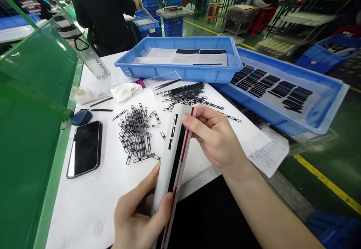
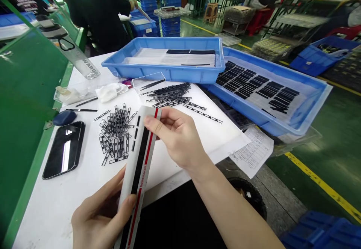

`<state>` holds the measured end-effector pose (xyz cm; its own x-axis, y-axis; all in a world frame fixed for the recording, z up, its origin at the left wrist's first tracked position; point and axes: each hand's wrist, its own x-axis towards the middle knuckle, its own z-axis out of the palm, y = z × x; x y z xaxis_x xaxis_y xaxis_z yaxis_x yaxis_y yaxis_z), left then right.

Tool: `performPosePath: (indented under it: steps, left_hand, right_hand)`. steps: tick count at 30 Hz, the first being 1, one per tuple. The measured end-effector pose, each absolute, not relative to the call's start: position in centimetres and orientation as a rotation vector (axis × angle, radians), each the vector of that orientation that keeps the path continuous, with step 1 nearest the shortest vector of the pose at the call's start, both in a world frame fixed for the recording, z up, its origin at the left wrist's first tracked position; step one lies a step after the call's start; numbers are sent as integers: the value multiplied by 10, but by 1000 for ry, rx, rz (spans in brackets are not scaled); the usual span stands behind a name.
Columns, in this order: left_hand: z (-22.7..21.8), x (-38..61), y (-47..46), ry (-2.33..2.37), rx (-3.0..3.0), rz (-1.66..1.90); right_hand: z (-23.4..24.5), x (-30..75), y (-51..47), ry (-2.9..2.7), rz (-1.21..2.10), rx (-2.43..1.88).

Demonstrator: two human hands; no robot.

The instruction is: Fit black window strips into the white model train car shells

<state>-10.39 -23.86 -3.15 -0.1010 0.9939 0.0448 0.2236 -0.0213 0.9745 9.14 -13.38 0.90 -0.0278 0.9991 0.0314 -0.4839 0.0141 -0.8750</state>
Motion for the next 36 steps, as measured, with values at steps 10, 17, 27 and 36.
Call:
performPosePath:
  steps: [10, 17, 27, 36]
  left_hand:
    - [-15, -95, -241, 1144, 1332, 1003]
    - [-12, -93, -235, 1138, 1472, 908]
    - [-15, -103, -236, 1119, 1544, 882]
    - [-9, -97, -237, 1147, 1327, 988]
  right_hand:
    - [16, 87, -177, -1028, 1523, -868]
    - [11, 88, -192, -1116, 1494, -952]
    - [12, 87, -191, -1057, 1491, -889]
    - [7, 85, -191, -1119, 1665, -845]
